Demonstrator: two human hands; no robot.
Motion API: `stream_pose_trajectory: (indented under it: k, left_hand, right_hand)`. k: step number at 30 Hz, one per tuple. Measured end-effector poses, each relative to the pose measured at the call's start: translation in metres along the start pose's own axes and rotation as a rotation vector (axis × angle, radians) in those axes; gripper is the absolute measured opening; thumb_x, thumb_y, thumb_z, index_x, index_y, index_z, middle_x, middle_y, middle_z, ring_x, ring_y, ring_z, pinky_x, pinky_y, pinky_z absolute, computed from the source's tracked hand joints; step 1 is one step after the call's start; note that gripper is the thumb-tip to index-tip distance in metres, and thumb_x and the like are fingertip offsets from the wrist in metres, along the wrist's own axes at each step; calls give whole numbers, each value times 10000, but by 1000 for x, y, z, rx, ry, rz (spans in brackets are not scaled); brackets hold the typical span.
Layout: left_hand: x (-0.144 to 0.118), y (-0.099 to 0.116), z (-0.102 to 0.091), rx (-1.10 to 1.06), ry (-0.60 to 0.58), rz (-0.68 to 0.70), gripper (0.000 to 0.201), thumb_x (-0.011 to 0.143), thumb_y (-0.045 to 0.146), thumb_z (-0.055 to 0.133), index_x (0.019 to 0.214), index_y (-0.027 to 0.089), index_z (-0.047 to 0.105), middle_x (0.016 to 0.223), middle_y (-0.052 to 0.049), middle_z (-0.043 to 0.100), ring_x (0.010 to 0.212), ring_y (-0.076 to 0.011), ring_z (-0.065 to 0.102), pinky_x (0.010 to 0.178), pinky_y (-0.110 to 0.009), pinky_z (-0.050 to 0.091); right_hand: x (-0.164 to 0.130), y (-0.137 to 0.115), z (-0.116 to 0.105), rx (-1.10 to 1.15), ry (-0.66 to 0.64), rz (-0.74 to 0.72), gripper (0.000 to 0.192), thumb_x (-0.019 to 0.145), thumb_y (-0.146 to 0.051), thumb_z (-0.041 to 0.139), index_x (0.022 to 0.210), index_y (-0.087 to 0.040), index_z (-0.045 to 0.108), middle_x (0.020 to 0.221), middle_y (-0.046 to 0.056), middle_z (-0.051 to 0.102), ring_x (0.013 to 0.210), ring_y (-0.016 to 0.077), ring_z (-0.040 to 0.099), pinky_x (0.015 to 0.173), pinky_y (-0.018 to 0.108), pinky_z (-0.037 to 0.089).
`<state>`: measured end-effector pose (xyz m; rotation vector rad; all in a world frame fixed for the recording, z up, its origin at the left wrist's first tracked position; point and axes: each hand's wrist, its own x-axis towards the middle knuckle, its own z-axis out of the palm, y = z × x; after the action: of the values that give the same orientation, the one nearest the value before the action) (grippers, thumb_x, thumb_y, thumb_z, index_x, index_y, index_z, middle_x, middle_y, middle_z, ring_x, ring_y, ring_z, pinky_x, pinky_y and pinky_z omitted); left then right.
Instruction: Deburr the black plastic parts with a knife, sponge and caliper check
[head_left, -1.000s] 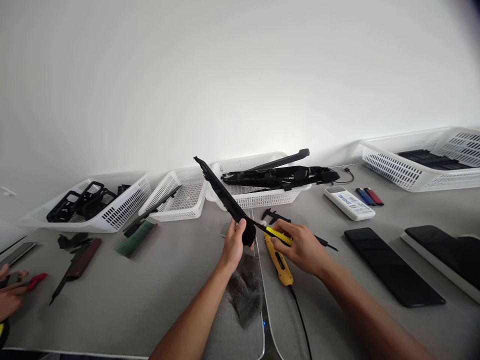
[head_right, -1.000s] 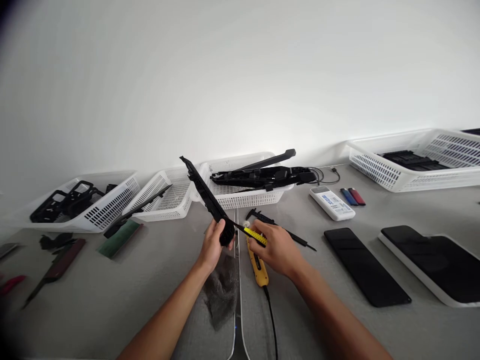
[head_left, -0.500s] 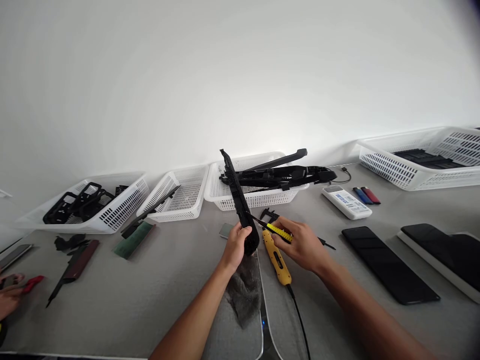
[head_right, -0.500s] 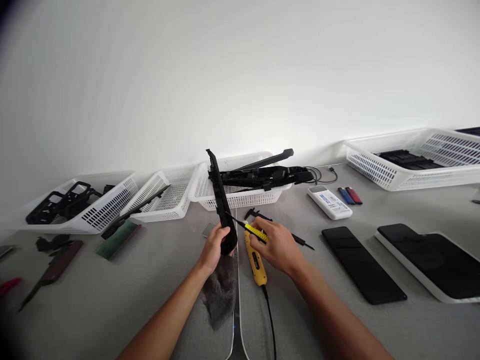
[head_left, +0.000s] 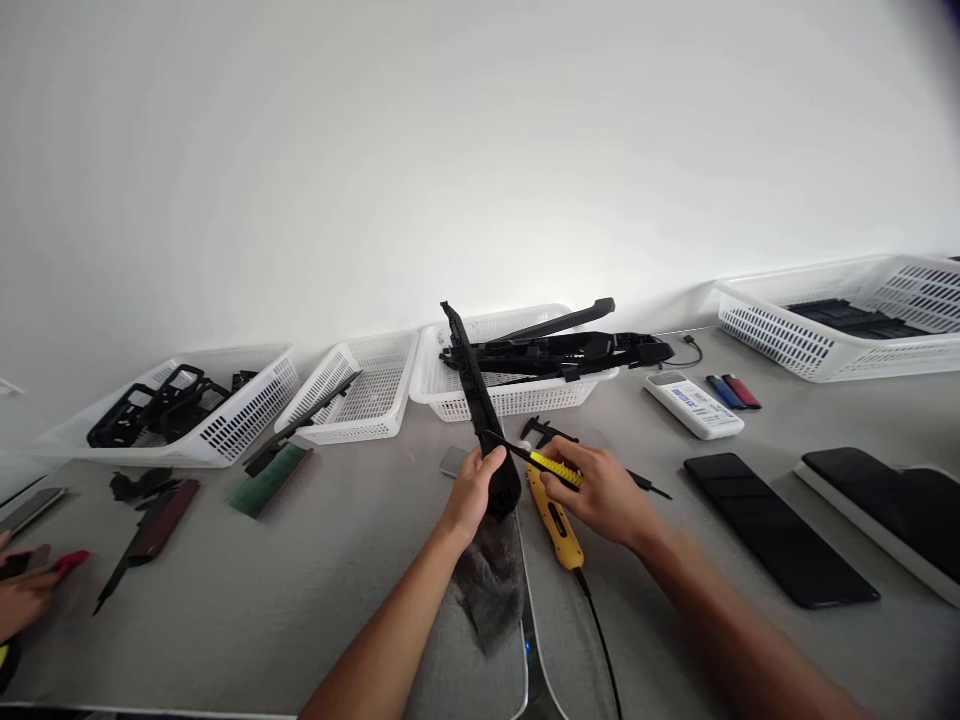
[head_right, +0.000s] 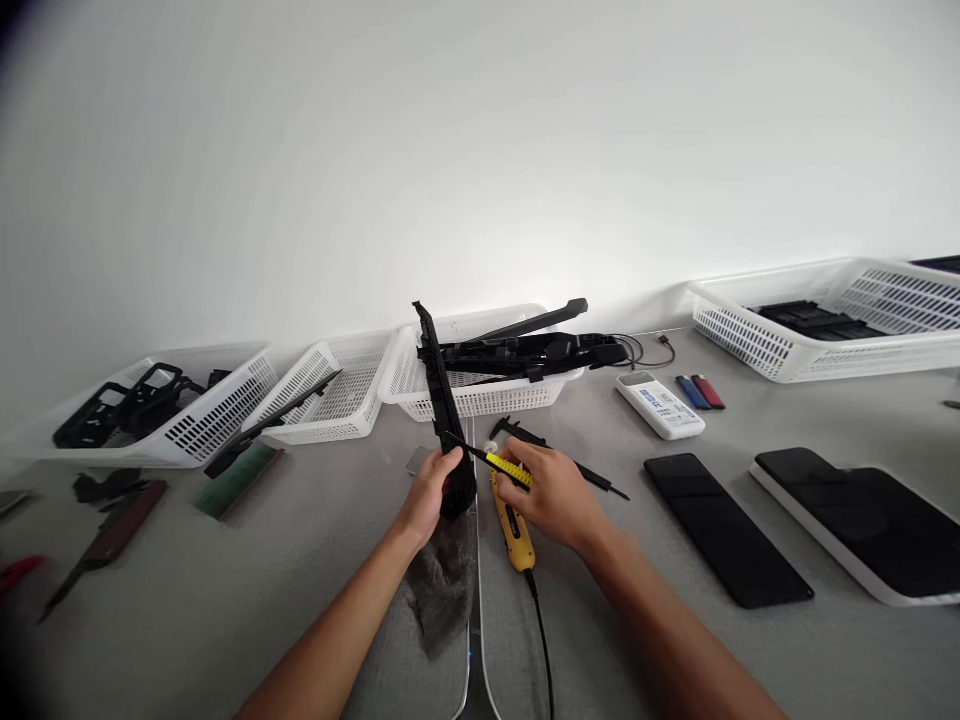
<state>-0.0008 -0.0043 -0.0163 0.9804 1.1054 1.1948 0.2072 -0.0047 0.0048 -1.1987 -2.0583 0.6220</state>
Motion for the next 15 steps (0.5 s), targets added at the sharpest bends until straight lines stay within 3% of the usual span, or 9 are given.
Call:
stream_pose_trajectory:
  k: [4,7,10,15]
  left_hand:
    - [0,0,3,8,22,-50,510,773,659,807,805,185,622,719,26,556,668,-141,547,625,-255,426]
    - [0,-1,3,5,17,-65,504,740,638,824,786,187,603,697,39,522,633,-125,507,585,-247,390]
    - [1,1,0,-3,-30,-93,488,702,600,838,772,194,579,676,47,501,588,-115,473,545,-247,365]
    - [-1,8,-4,21,-110,-93,417,695,515,830,775,195,575,657,53,486,567,-107,452,547,-247,371]
  right_hand:
    - [0,2,-2,1,58,66,107,962,-356,578,939,-260,621,856,8,736,729,208,650,675,314,440]
    - [0,3,-6,53,4,9,104,955,-347,588,929,-255,631,863,7,741,736,202,656,696,318,463]
    - [-1,5,-9,74,-58,-47,107,949,-334,593,923,-248,650,875,12,751,746,201,670,708,317,485]
    - [0,11,-15,42,-27,-64,161,917,-281,608,1025,-251,723,1001,25,795,849,226,730,784,334,534]
